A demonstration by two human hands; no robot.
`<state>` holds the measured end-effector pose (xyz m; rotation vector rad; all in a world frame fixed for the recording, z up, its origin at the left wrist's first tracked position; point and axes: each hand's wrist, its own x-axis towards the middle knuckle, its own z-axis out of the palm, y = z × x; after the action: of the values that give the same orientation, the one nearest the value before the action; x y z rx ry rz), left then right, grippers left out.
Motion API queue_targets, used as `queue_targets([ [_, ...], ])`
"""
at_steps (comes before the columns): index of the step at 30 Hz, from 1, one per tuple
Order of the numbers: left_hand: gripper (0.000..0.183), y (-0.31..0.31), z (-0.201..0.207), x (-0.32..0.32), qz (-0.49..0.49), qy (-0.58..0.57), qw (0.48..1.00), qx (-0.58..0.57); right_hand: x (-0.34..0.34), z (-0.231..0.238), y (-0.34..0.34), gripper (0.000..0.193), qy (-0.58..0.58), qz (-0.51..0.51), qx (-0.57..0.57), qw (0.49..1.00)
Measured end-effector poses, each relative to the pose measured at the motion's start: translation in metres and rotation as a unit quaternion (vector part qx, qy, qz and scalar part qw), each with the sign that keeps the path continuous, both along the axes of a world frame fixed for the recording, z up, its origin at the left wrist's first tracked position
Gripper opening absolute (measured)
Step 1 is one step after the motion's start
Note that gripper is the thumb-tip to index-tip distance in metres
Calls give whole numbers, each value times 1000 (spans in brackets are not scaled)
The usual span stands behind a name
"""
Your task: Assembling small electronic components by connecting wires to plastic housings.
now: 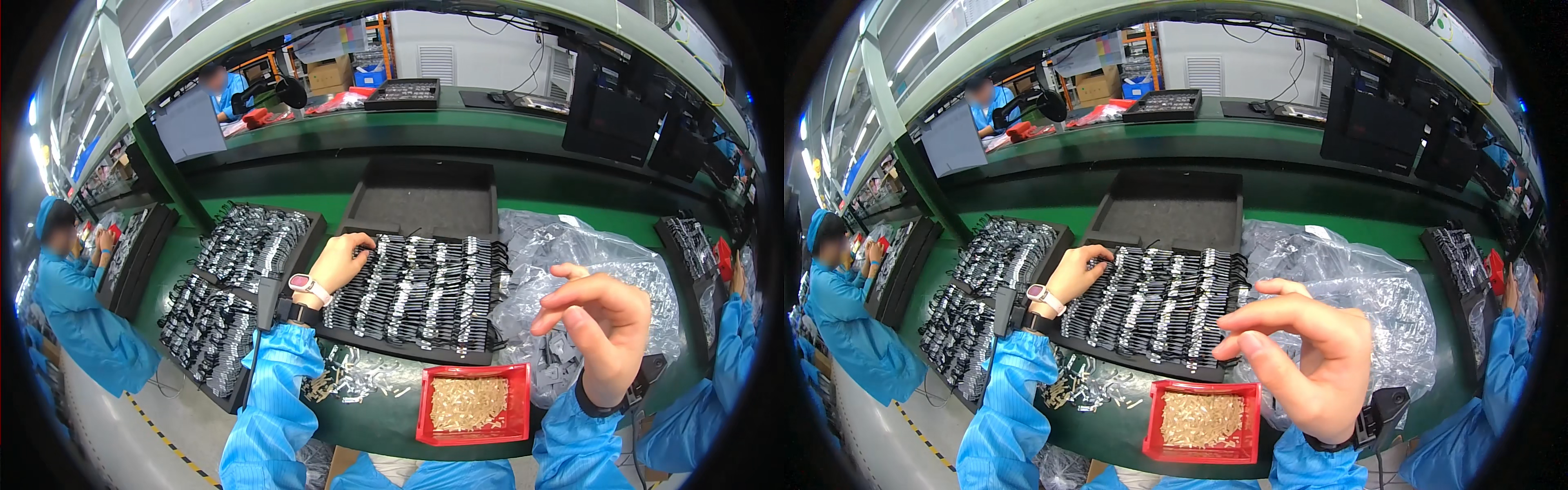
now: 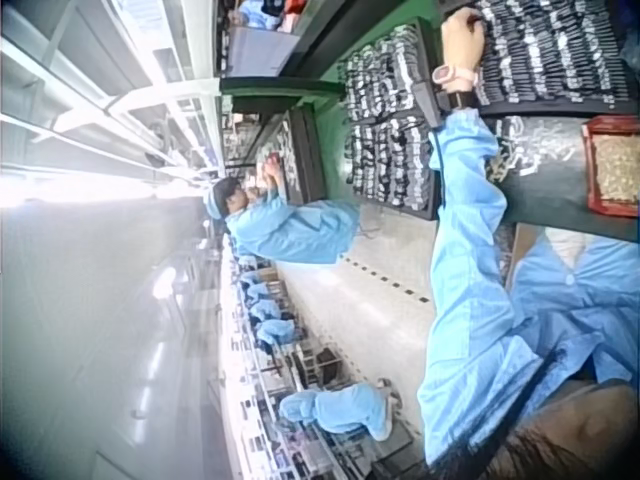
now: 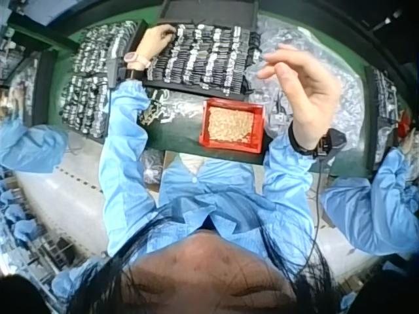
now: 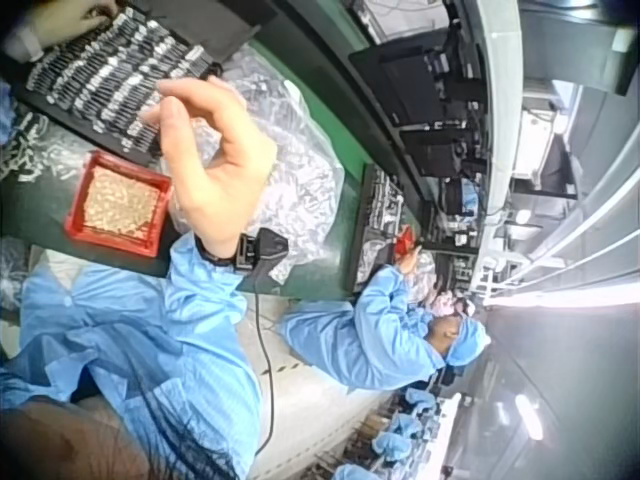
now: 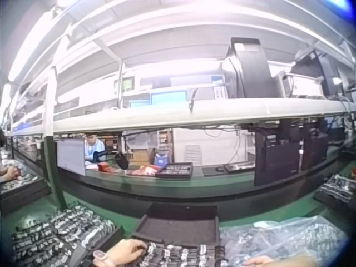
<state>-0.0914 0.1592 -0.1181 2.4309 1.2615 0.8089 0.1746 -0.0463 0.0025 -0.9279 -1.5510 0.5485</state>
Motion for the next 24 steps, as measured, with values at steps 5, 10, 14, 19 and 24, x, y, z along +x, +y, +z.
queue_targets([
  [5, 19, 3, -5, 0, -23, -60, 998, -4, 0, 0, 0, 13, 1, 0, -3, 1000],
  [10, 28, 7, -9, 1, -23, -22, 999, 12, 0, -1, 0, 12, -2, -5, -4, 1000],
  [14, 31, 0, -2, -4, -17, -13, 1000, -18, -1, -1, 1, 12, 1, 1, -7, 1000],
  [19, 31, -27, 15, -13, 0, -13, 995, 104, 1, -1, -2, 13, -1, 3, -11, 1000],
  [24, 15, -97, 33, -37, -14, 18, 1000, 6, 7, -1, -2, 16, 17, -12, 20, 1000],
])
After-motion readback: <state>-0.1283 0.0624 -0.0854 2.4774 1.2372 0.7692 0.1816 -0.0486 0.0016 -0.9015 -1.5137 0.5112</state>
